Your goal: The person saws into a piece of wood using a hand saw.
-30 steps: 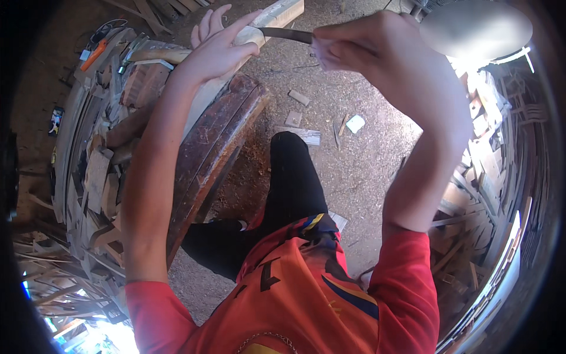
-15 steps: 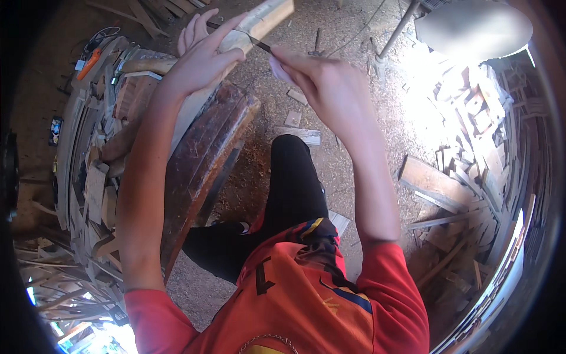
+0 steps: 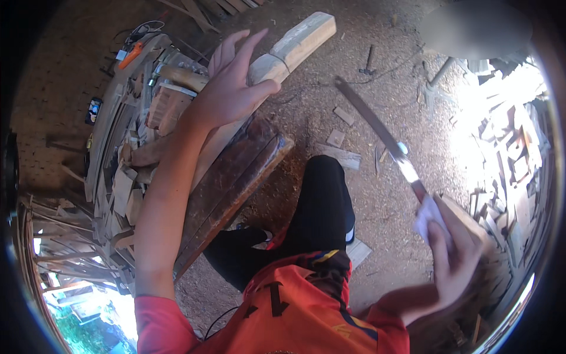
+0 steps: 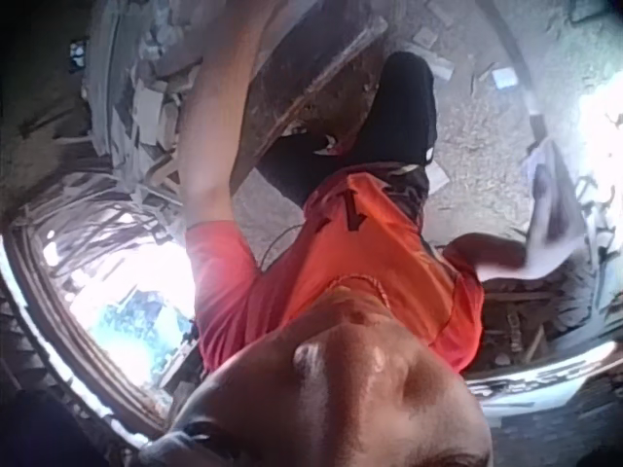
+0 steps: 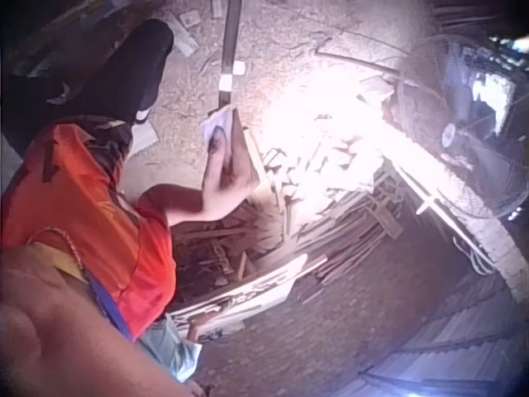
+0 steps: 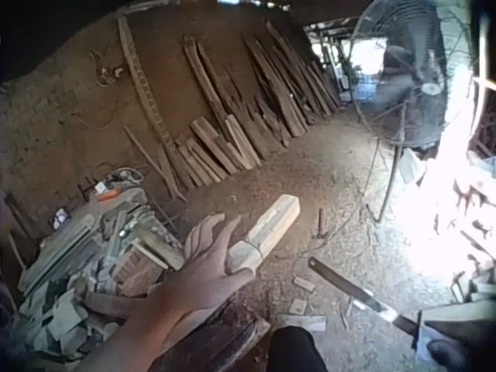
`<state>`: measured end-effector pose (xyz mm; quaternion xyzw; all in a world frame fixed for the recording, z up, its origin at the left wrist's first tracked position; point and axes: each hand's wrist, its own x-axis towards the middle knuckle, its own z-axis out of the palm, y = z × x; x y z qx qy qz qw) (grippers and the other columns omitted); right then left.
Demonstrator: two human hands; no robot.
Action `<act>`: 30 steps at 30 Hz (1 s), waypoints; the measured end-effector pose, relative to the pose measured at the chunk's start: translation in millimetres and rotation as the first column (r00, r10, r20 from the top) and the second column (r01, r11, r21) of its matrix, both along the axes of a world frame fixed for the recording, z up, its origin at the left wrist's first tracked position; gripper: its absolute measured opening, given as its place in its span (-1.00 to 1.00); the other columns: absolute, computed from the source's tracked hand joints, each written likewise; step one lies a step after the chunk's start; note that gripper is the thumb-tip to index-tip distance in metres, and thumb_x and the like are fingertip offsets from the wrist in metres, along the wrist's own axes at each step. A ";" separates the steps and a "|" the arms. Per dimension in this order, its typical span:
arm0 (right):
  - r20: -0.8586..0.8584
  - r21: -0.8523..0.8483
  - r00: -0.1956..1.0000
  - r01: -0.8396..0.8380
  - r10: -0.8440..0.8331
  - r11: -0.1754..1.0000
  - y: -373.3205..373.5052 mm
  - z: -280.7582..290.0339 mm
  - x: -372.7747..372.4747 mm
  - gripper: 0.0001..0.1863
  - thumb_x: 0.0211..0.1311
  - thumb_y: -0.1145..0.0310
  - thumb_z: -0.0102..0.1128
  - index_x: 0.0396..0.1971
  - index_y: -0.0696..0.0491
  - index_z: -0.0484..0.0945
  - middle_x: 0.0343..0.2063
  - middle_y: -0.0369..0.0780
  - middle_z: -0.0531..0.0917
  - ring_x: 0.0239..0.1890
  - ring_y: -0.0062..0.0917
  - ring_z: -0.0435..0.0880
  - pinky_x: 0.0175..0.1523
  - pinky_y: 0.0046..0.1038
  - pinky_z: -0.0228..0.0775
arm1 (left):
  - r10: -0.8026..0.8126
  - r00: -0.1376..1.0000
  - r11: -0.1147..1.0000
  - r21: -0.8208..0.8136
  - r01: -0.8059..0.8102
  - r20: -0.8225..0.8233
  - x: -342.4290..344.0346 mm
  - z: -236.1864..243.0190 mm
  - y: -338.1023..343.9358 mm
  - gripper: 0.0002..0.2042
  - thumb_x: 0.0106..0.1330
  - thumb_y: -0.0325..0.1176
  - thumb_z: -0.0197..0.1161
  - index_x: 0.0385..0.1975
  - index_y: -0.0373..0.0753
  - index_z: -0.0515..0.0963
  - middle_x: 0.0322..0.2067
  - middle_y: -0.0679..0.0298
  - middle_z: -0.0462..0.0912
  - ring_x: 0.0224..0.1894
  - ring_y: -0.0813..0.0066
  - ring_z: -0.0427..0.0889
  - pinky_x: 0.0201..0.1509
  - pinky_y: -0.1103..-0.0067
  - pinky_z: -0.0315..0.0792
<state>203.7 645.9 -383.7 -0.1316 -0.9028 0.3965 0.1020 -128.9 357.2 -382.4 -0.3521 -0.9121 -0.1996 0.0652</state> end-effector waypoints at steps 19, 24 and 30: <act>-0.077 -0.636 0.978 0.102 -0.194 0.765 -67.8 -105.8 -96.1 -0.66 0.58 0.21 -0.03 0.17 0.08 0.44 -0.41 -0.39 0.48 -0.48 -0.77 0.34 -0.40 -0.64 0.15 | 0.167 0.974 0.974 0.127 -0.188 0.156 67.5 54.3 -8.3 -0.51 0.41 0.01 0.29 -0.11 -0.43 0.50 -0.30 -0.04 0.64 -0.26 0.01 0.66 -0.15 0.30 0.49; -0.124 -0.646 0.982 0.030 -0.144 0.763 -71.5 -88.5 -109.1 -0.68 0.57 0.22 0.00 0.12 0.08 0.51 -0.44 -0.41 0.48 -0.49 -0.79 0.34 -0.41 -0.65 0.14 | 0.149 0.952 0.810 0.519 -0.272 0.267 80.6 89.3 -18.2 -0.58 0.48 -0.04 0.25 -0.04 -0.34 0.49 -0.35 0.26 0.61 -0.34 0.61 0.57 -0.28 0.59 0.44; -0.154 -0.663 0.985 -0.043 -0.080 0.747 -89.2 -79.4 -114.4 -0.73 0.57 0.24 0.00 0.06 0.08 0.51 -0.45 -0.41 0.46 -0.49 -0.79 0.34 -0.42 -0.67 0.13 | 0.084 0.994 0.594 0.797 -0.109 0.073 94.5 116.5 -34.2 -0.61 0.54 -0.10 0.18 0.07 -0.32 0.38 -0.33 0.35 0.54 -0.38 0.71 0.47 -0.31 0.68 0.41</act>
